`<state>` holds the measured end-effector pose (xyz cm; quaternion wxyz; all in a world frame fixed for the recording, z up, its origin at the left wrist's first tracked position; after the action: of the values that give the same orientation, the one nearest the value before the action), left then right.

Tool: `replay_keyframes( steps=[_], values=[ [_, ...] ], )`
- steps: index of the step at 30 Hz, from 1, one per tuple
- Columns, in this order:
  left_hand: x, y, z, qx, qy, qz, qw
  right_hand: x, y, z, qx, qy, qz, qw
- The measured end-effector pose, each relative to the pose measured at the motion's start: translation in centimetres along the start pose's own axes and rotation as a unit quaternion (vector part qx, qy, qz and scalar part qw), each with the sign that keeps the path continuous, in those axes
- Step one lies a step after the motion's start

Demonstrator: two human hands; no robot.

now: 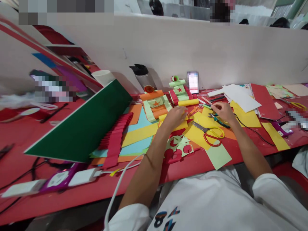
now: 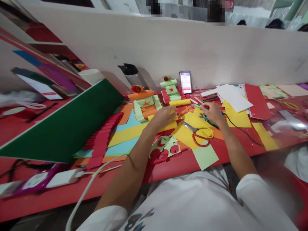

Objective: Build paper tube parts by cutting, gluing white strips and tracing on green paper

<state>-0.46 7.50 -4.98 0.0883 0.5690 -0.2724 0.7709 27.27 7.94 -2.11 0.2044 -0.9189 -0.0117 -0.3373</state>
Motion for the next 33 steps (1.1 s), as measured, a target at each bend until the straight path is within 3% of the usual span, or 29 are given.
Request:
replay_keyframes(
  steps=[5,9,14,19,28,33],
  values=[
    [-1.3,0.4,0.3,-0.026,-0.038,-0.042,0.998,2.4,-0.5,2.8,-0.066,0.097,0.032,0.993],
    [-1.6,0.6,-0.3,-0.018,-0.048,-0.031,0.998,3.7,-0.8,4.6,-0.103,0.18,0.052,0.977],
    [-1.5,0.4,-0.6,0.004,-0.047,-0.028,0.998,6.1,-0.8,7.8,-0.147,0.325,0.102,0.929],
    [-0.9,0.4,-0.3,0.017,-0.047,-0.024,0.998,8.1,-0.2,11.7,-0.224,0.355,0.105,0.901],
    [-0.8,0.4,-0.4,0.017,-0.044,-0.026,0.999,7.4,-0.7,13.5,-0.249,0.374,0.054,0.892],
    [-0.8,0.3,-0.4,0.017,-0.038,-0.018,0.999,6.6,-1.2,14.1,-0.213,0.375,0.049,0.901]
  ],
)
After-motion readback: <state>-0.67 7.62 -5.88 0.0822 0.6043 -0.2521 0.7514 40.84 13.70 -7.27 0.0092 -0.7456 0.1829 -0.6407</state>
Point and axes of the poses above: each hand's wrist, its own y-axis away from the middle knuckle, its own x-axis out of the back of the hand, z = x × y, the point moved 4 cm from there along -y, towards the middle knuckle, and after that the axes turned 6 degrees about -x, right-handed, at the moved point
